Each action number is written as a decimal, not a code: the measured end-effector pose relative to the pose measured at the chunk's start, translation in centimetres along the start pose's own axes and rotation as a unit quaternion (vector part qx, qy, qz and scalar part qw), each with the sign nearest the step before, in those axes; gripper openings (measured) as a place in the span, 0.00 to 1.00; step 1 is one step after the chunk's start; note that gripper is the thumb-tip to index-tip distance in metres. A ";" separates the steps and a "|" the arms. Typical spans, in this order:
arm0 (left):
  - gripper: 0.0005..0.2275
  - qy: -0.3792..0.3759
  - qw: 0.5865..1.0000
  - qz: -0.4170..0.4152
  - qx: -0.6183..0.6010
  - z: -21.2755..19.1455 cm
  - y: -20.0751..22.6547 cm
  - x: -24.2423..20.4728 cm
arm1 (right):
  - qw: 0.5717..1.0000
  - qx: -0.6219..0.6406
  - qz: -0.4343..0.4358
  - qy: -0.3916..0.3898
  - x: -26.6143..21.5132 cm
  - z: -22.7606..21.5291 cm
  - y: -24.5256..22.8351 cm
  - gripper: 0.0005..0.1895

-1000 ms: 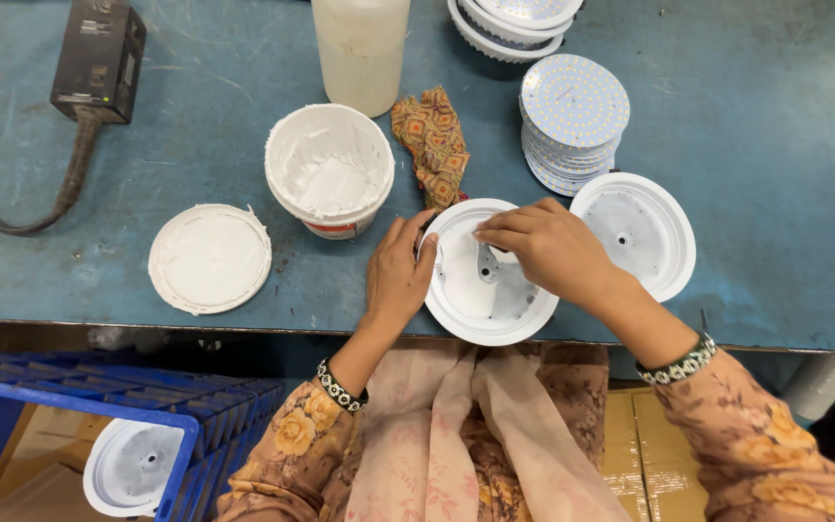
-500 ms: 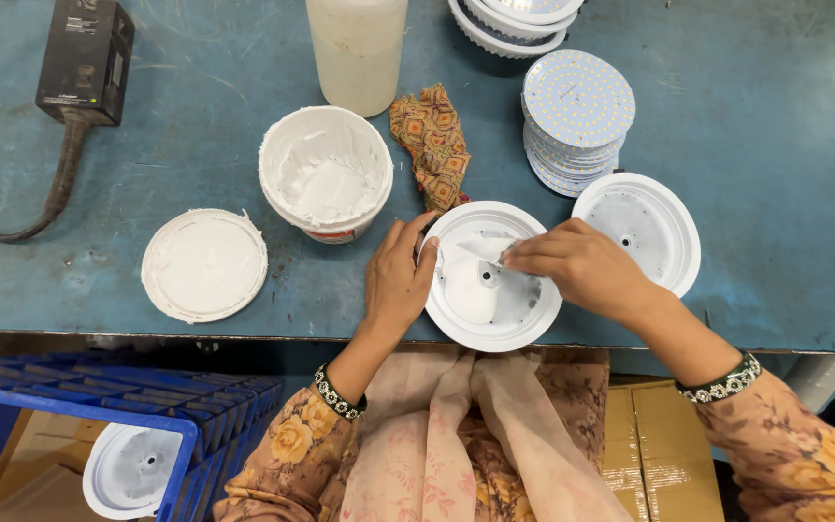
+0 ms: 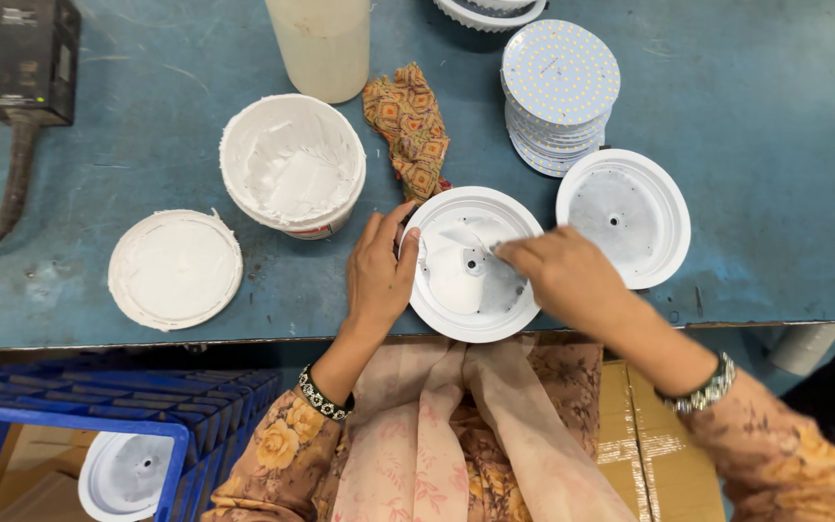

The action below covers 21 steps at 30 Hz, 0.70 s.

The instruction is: The person repeatedly scoops white paste from a tub and spreads it onto the inner surface of white circular plastic parts using a small spatula. Finished parts are stacked on the table. The person handles the parts one at a time, rotating them to cover the surface.

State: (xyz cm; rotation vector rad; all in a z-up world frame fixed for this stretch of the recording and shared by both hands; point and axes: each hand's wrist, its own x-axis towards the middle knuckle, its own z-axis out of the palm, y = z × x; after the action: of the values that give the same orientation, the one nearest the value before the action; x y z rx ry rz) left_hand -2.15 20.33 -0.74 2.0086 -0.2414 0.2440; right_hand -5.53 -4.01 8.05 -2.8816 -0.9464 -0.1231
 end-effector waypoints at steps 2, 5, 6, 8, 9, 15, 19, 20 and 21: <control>0.15 0.005 1.000 0.005 -0.003 0.0 0.0 -0.1 | 1.000 -0.001 -0.004 0.007 -1.5 0.0 -1.7 0.25; 0.15 0.006 1.000 0.004 -0.004 0.0 0.0 -0.1 | 1.000 0.003 -0.012 0.022 -3.5 -0.4 -4.3 0.29; 0.15 0.005 1.000 0.003 -0.004 0.0 0.0 -0.1 | 0.999 0.009 -0.017 0.031 -3.8 -0.5 -4.9 0.30; 0.15 0.000 1.000 -0.006 0.001 0.0 0.1 -0.1 | 0.999 0.019 0.008 0.025 -3.8 -0.8 -5.1 0.30; 0.15 -0.003 1.000 -0.010 0.003 0.0 0.1 0.0 | 0.999 0.023 0.036 0.010 -3.4 -0.9 -4.8 0.28; 0.15 0.013 1.000 0.009 0.000 0.0 0.2 -0.2 | 0.997 0.007 0.049 0.052 1.0 -0.1 -1.2 0.19; 0.15 0.011 1.000 0.006 -0.001 0.1 0.0 -0.3 | 0.998 -0.007 0.048 0.029 0.7 0.2 -1.5 0.21; 0.15 0.011 1.000 0.009 0.000 0.0 0.0 -0.4 | 0.998 -0.008 0.053 0.016 0.1 0.3 -2.1 0.22; 0.15 0.009 1.000 0.011 0.000 0.1 -0.1 -0.4 | 0.998 -0.009 0.059 0.003 -1.0 0.4 -3.2 0.24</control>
State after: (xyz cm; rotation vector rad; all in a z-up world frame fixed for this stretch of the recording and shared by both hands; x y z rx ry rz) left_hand -2.47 20.30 -0.94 2.0034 -0.2520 0.2767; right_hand -8.21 -2.03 7.79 -2.9429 -0.7769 -0.1301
